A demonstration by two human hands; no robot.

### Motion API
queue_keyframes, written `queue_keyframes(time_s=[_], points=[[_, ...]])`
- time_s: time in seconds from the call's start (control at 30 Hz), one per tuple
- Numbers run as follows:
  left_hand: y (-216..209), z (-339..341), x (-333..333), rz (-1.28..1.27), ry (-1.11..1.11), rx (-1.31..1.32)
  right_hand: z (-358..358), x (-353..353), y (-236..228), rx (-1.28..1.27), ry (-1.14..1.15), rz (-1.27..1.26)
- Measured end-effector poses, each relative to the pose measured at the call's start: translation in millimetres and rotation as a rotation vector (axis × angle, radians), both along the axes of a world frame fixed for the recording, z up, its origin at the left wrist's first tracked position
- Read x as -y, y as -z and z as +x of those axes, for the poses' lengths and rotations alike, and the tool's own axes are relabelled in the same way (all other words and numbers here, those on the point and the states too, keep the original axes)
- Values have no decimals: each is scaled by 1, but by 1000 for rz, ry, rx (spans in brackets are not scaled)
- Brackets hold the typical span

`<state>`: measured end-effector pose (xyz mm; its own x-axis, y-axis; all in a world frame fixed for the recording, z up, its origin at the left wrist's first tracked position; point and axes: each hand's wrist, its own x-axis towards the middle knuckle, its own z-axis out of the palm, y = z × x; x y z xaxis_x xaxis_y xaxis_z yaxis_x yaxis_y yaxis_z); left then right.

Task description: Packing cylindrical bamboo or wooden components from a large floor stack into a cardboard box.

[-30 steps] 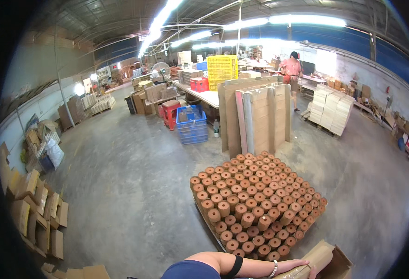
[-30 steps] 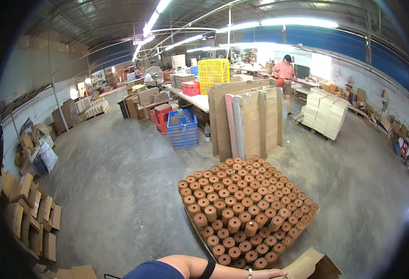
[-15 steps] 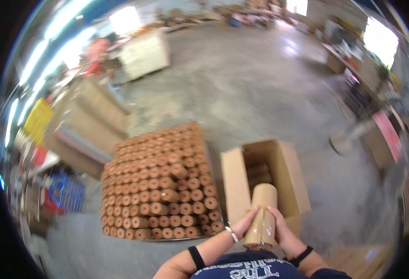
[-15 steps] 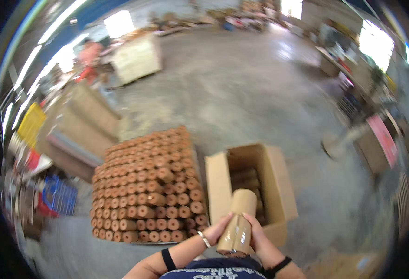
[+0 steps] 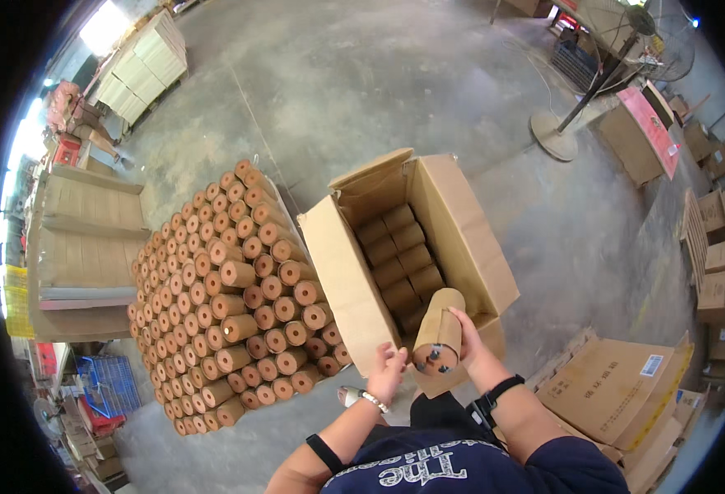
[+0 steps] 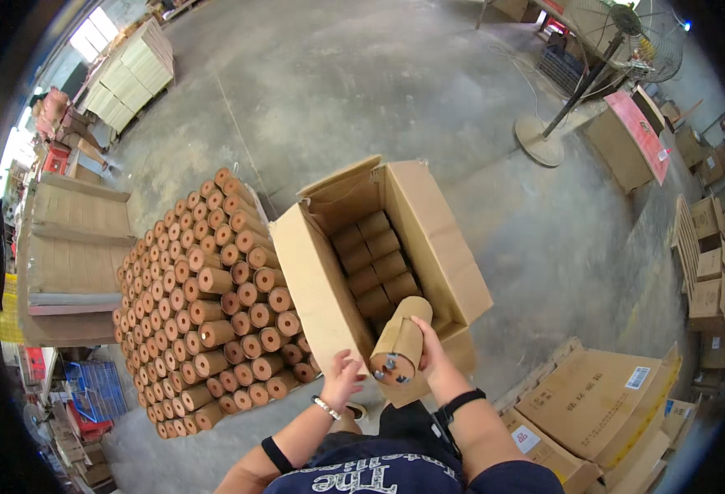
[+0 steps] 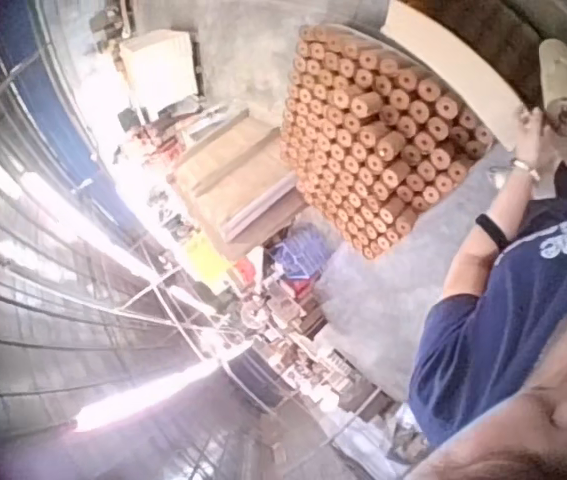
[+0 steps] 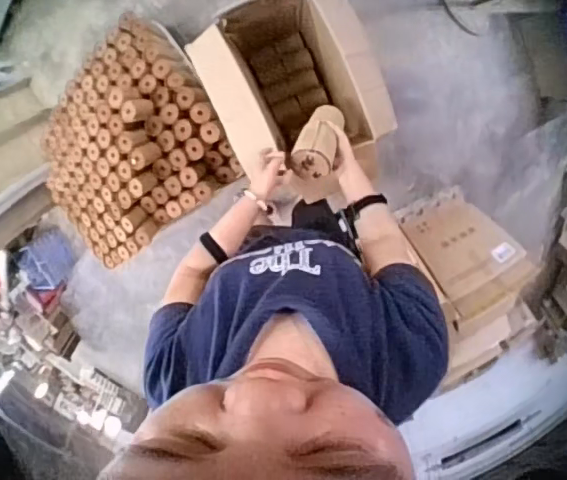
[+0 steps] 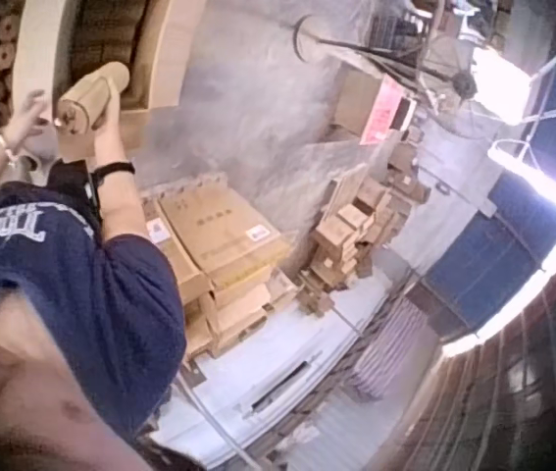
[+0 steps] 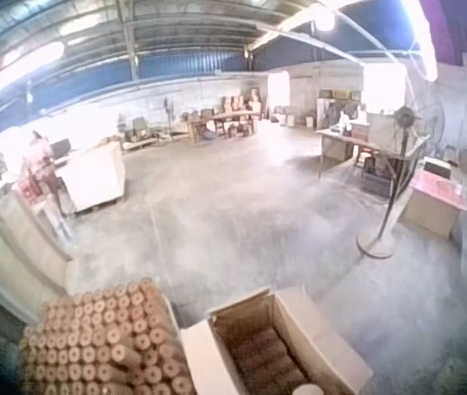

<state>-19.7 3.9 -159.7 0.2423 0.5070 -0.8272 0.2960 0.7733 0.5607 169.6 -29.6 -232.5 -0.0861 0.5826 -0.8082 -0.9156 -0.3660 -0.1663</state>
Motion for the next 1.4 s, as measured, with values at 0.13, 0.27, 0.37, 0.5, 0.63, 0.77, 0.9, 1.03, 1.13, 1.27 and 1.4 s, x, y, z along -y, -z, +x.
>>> queue_keyframes(time_s=[0.13, 0.27, 0.37, 0.5, 0.63, 0.77, 0.9, 1.03, 1.13, 1.27, 1.4], points=[[43, -16, -16, 458, 20, -291, 10, -23, 46, 53, -52, -155], [77, -11, -53, 659, -58, -412, 17, -41, 97, 20, -34, -305], [101, -6, -75, 818, 25, -577, 11, -54, 136, 25, 2, -405], [114, 34, -82, 862, 79, -716, 21, -38, 231, 26, 90, -556], [141, 54, -81, 863, 77, -637, 32, -21, 311, 379, 37, -857], [137, 39, -79, 764, 21, -535, -3, -46, 305, 620, 144, -936], [136, 34, -78, 808, 35, -526, -10, -72, 288, 704, 146, -926], [133, 37, -77, 750, 40, -583, -22, -67, 316, 788, 155, -908], [131, 42, -77, 733, 35, -600, -22, -50, 347, 659, 176, -839], [130, 40, -76, 713, 22, -609, -6, -39, 366, 245, 25, -1016], [127, 34, -77, 736, 18, -643, -1, -86, 315, 239, -240, -1126]])
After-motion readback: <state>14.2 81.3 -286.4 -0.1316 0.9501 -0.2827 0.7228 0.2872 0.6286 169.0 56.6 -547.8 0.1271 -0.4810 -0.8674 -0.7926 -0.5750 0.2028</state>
